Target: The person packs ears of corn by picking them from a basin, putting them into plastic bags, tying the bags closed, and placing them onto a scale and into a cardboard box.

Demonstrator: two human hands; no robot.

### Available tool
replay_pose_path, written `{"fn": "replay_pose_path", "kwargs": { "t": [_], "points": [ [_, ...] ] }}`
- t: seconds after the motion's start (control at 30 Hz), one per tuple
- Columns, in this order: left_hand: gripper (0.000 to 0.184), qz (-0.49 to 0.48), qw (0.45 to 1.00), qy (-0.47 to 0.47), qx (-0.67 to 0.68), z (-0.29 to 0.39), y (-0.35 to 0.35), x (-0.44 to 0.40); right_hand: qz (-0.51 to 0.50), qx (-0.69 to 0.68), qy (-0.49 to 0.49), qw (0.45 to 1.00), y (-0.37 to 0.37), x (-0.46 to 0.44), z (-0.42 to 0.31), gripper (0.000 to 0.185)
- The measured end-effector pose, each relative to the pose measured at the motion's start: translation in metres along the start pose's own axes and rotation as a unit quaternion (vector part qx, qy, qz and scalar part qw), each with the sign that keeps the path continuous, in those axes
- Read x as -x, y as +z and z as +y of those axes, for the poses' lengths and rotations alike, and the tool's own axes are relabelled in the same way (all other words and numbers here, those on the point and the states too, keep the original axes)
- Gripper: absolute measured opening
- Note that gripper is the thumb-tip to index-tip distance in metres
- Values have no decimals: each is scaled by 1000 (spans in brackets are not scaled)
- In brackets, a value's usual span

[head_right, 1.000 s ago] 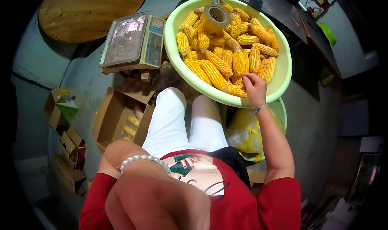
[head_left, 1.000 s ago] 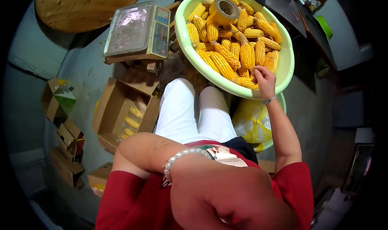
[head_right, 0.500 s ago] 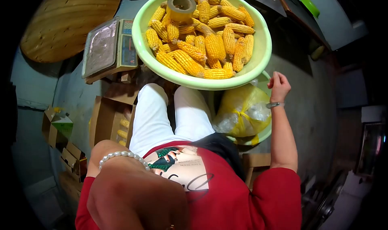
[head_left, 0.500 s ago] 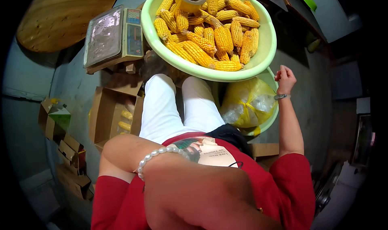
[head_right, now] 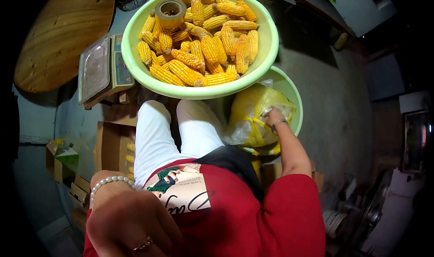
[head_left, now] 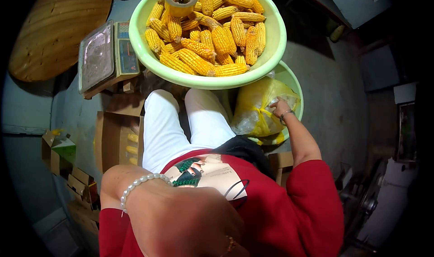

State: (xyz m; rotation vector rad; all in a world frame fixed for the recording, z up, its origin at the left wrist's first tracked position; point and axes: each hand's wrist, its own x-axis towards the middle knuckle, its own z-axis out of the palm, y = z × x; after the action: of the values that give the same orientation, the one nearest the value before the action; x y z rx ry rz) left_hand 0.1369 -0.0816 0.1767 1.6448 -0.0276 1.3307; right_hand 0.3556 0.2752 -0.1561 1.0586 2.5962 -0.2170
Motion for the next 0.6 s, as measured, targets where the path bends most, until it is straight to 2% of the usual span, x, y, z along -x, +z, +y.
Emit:
{"fn": "replay_pose_path", "kwargs": {
  "t": [0.03,0.13,0.2,0.27,0.3,0.37,0.4,0.43,0.53,0.57,0.6],
  "points": [
    [34,-64,998,-1,8,5,-7,-4,7,-26,20,999,4,-4,0,34],
    [28,10,1000,5,-23,5,-1,-4,27,-90,83,992,9,-12,7,33],
    [15,94,989,81,-85,-7,8,-10,38,-123,121,984,7,-14,10,33],
    [19,155,974,107,-124,-13,17,-9,24,-212,102,972,10,-17,21,32],
    [20,173,971,96,-132,-15,20,-5,17,-255,92,962,14,-19,30,32],
    [22,147,977,42,-151,-7,13,1,152,-344,183,908,32,-32,50,29],
    [24,104,981,0,-162,4,1,6,218,-384,226,869,35,-34,57,27],
    [25,61,982,-43,-171,10,-6,8,218,-362,271,865,39,-32,64,30],
    [20,137,988,17,-68,-6,-1,7,102,-148,210,961,53,-15,60,36],
    [18,129,989,14,-64,-7,-3,10,22,-138,212,967,41,-8,47,46],
    [19,122,991,12,-61,-9,-4,13,-46,-142,222,964,40,-11,42,48]
  ]
}}
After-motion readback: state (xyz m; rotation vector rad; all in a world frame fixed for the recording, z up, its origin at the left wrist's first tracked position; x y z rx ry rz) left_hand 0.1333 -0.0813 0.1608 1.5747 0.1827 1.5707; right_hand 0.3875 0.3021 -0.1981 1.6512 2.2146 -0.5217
